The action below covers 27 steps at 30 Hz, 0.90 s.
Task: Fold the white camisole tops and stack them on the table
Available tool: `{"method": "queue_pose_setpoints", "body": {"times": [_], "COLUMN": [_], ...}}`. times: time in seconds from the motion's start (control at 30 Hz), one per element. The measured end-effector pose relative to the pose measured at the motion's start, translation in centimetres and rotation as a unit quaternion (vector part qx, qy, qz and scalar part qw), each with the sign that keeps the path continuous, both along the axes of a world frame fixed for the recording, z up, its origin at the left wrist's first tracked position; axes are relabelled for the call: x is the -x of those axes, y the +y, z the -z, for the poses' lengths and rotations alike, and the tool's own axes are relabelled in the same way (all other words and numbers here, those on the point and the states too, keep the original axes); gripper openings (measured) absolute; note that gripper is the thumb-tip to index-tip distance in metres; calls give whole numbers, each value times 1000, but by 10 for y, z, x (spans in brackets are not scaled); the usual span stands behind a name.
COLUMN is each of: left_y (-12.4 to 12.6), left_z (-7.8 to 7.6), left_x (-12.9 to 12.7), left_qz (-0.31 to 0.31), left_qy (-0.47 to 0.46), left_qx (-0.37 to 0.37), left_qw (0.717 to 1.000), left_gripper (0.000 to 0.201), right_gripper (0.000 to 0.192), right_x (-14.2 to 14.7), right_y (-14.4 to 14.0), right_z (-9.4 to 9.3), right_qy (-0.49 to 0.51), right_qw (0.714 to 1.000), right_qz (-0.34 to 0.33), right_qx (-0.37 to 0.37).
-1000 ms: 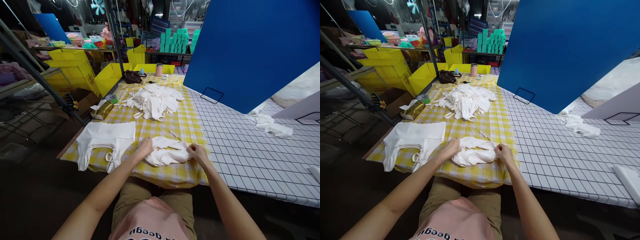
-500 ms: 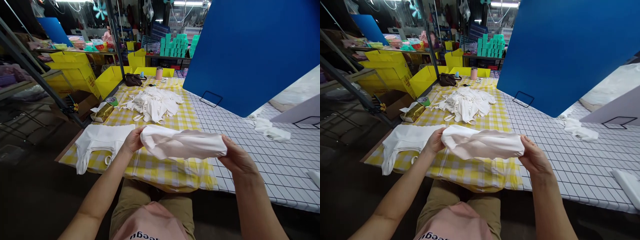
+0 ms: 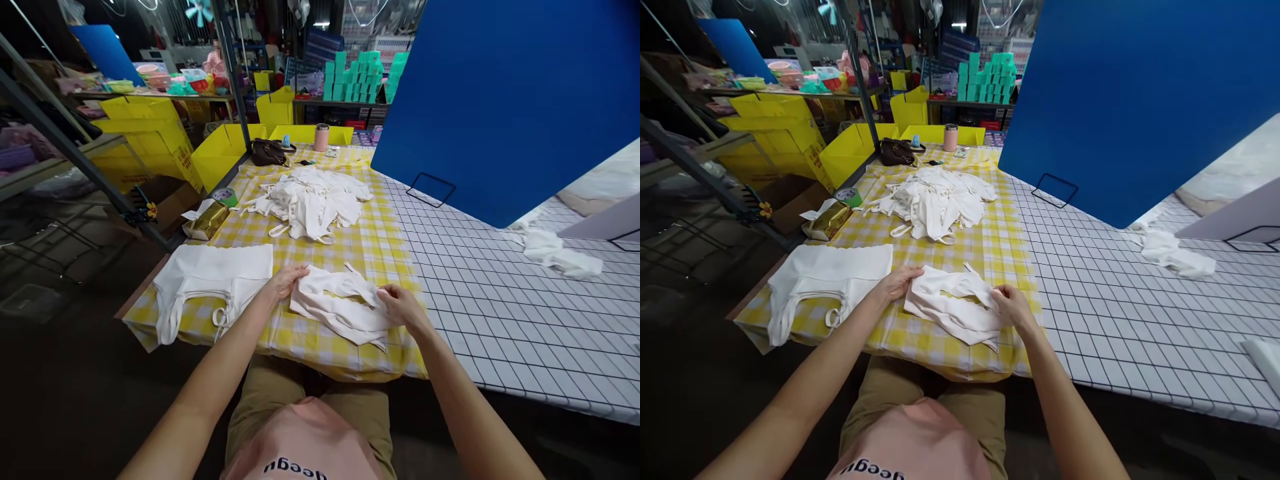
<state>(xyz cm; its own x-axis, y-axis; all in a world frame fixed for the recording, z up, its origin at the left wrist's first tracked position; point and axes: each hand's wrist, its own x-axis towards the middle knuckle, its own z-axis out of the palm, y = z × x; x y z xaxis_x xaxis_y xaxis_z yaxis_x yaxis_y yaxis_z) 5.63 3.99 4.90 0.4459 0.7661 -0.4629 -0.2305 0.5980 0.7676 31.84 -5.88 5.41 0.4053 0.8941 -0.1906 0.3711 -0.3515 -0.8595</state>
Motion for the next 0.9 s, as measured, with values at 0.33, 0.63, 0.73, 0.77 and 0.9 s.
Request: {"method": "queue_pose_setpoints", "body": {"times": [0.33,0.63,0.73,0.77,0.9], "left_y": [-15,-45,-41,-39,-41], "left_z": [-34,-84,-87,-83,-60], "left_x": [-32,-36,-35,-38,-59], "left_qz": [-21,199,127,135,280], "left_qy": [4,-17,58,69,50], "left_qx": [-84,-267,-409,-435,-425], "left_qw": [996,943,902,888,859], "left_gripper": [32,30,38,45,50], "right_gripper": [34,29,23,23,23], "right_x": [71,89,66,60,45], "right_y": [-8,-14,-15,-16,-20], "right_z": [-27,-48,-66,-73,-98], "right_qy": [16,397,454,461,467], "right_qw": [981,915,891,887,880], "right_qz": [-174,-52,-34,-34,-86], "right_qx": [-81,-56,-1,12,17]}}
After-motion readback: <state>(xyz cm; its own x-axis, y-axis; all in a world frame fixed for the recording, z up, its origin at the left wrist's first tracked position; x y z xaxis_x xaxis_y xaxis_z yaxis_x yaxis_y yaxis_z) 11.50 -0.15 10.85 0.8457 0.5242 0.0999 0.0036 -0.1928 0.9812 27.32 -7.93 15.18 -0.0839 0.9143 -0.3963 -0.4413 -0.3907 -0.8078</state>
